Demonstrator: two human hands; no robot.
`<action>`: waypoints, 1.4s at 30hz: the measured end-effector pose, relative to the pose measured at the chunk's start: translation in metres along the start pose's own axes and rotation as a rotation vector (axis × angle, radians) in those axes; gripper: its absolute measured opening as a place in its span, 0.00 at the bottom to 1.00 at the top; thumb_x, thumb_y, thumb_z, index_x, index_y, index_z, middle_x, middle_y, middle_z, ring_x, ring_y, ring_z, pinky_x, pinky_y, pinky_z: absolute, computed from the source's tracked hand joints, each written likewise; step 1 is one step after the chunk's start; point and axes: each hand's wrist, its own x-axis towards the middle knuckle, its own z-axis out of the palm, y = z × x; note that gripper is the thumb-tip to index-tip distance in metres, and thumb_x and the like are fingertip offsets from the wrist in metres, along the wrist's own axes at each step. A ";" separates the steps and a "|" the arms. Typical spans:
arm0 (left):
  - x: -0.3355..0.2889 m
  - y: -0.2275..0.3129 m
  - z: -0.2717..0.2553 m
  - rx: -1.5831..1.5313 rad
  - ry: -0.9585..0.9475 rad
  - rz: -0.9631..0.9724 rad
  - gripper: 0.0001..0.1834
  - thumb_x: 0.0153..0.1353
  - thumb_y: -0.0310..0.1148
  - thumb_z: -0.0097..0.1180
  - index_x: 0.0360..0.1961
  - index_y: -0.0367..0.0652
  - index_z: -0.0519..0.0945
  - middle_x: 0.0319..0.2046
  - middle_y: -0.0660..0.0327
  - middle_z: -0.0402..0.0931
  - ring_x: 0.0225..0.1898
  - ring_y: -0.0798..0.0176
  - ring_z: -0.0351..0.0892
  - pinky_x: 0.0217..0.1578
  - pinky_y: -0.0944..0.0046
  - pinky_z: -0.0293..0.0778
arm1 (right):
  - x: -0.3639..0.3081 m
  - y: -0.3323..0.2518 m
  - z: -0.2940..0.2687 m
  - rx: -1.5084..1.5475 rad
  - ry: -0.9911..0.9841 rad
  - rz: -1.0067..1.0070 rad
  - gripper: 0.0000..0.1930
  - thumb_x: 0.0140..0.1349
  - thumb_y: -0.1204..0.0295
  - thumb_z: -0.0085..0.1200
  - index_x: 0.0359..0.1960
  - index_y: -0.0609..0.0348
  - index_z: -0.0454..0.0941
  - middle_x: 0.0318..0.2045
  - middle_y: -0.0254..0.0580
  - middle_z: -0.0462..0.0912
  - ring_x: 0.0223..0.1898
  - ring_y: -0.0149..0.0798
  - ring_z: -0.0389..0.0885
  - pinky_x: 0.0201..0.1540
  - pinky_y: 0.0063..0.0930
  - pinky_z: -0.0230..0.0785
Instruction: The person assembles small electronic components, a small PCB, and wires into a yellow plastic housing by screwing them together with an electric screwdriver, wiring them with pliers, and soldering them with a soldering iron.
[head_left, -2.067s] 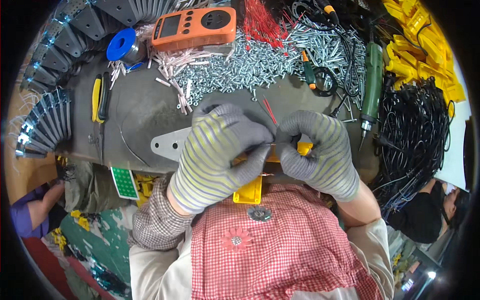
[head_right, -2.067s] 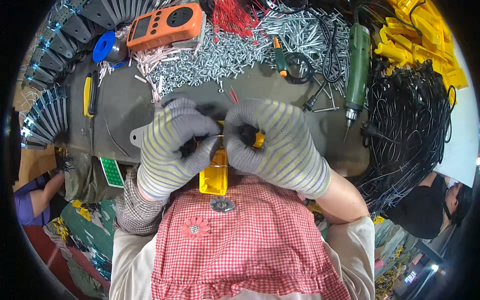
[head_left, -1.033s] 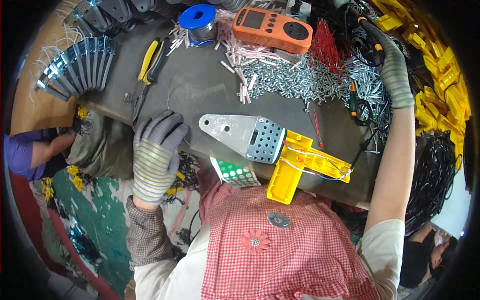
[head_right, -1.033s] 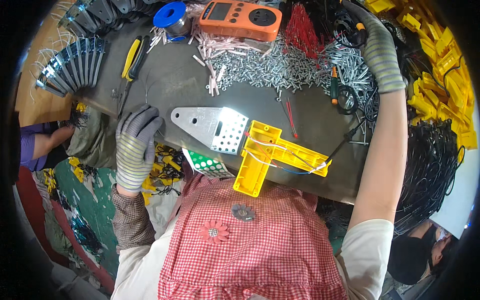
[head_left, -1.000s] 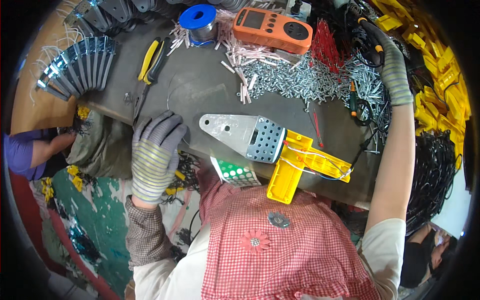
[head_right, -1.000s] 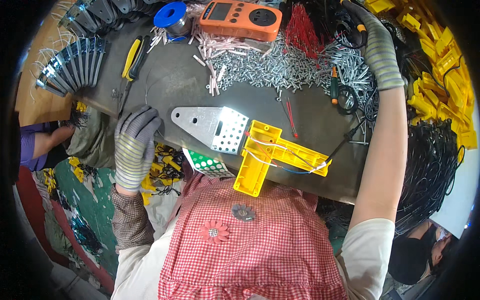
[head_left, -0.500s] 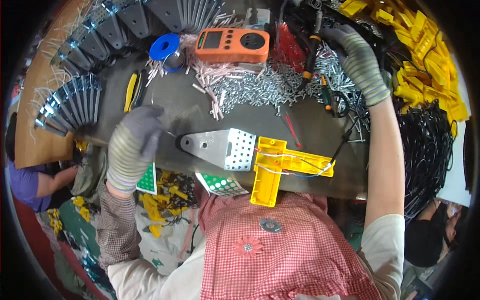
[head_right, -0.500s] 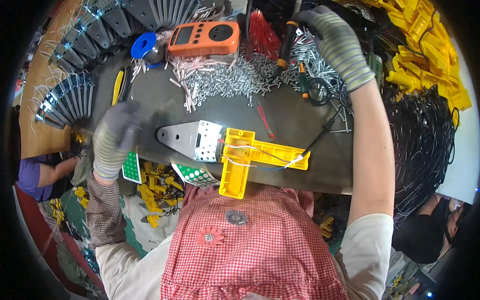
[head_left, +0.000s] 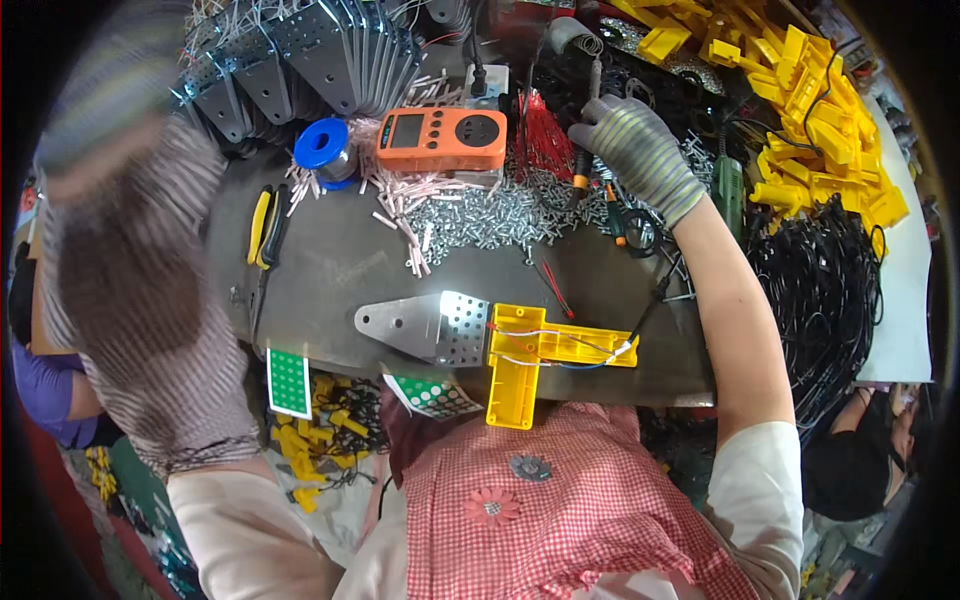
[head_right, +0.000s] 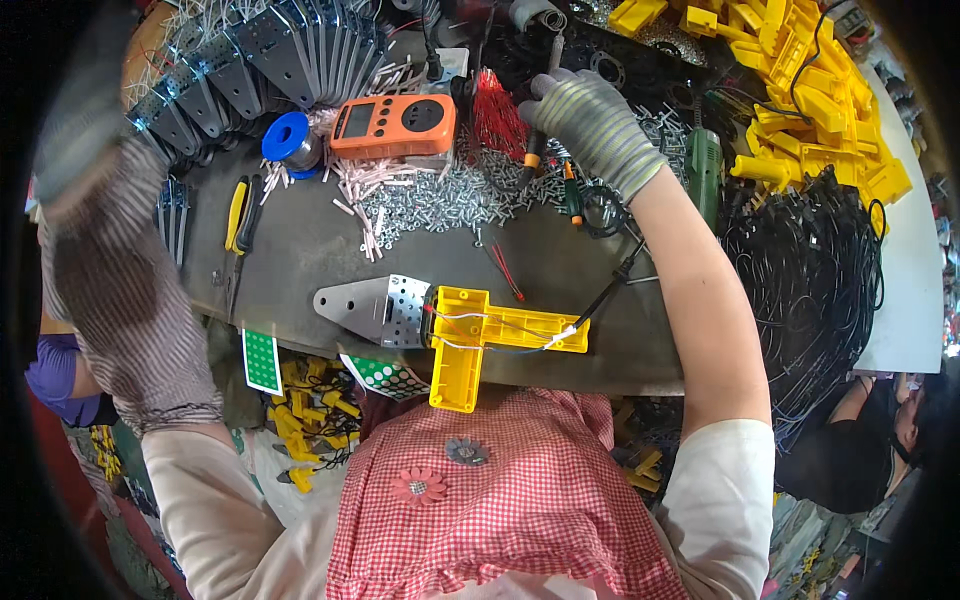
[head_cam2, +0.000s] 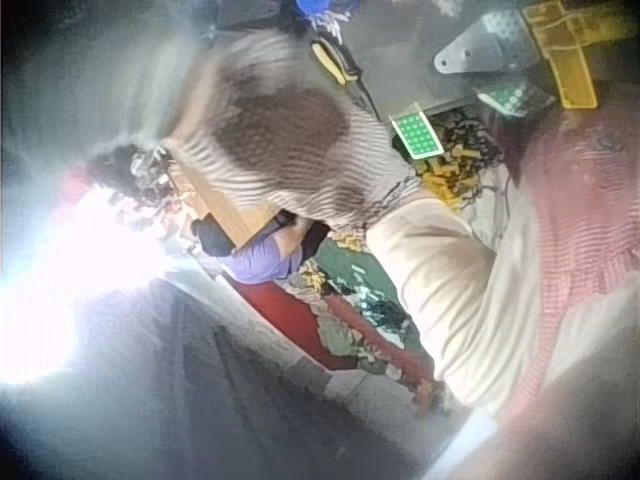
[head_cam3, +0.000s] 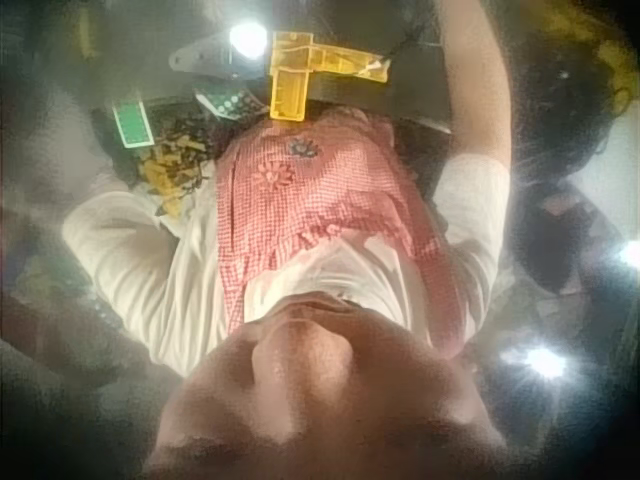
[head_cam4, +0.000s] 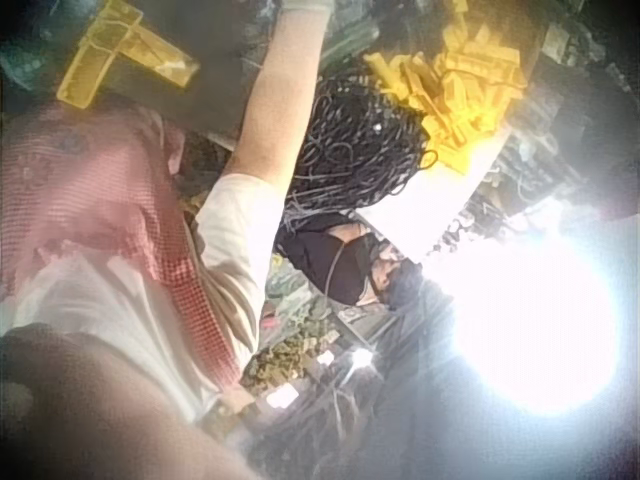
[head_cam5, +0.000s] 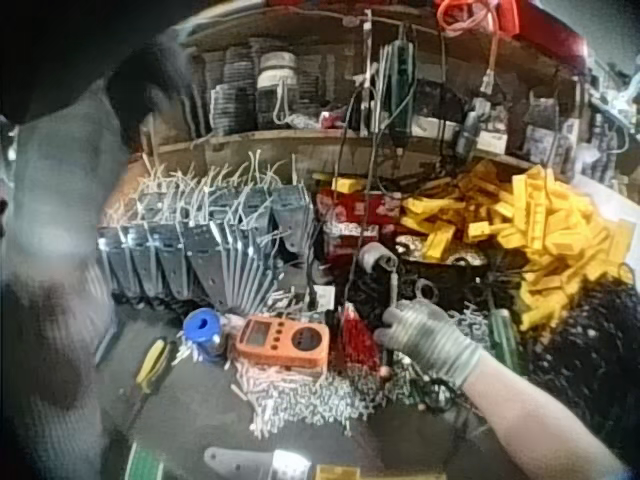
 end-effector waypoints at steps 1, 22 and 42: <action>-0.016 0.072 -0.101 0.027 0.030 0.049 0.19 0.75 0.40 0.54 0.59 0.41 0.84 0.61 0.53 0.82 0.59 0.55 0.84 0.58 0.57 0.81 | 0.000 -0.001 -0.003 0.017 0.062 -0.020 0.16 0.55 0.71 0.63 0.47 0.45 0.89 0.42 0.43 0.84 0.44 0.50 0.85 0.48 0.45 0.79; -0.153 0.202 -0.207 -1.635 -0.774 -0.286 0.09 0.60 0.29 0.66 0.42 0.48 0.90 0.35 0.56 0.79 0.39 0.50 0.79 0.43 0.52 0.76 | -0.065 -0.075 -0.041 2.253 0.603 0.859 0.14 0.72 0.60 0.58 0.47 0.57 0.81 0.34 0.36 0.83 0.29 0.33 0.83 0.30 0.26 0.78; -0.151 0.199 -0.206 -1.599 -0.822 -0.148 0.10 0.62 0.37 0.66 0.41 0.47 0.90 0.33 0.55 0.78 0.37 0.50 0.80 0.41 0.52 0.76 | -0.062 -0.099 -0.037 2.159 0.554 0.994 0.15 0.71 0.59 0.59 0.47 0.59 0.80 0.31 0.37 0.80 0.28 0.34 0.80 0.30 0.28 0.75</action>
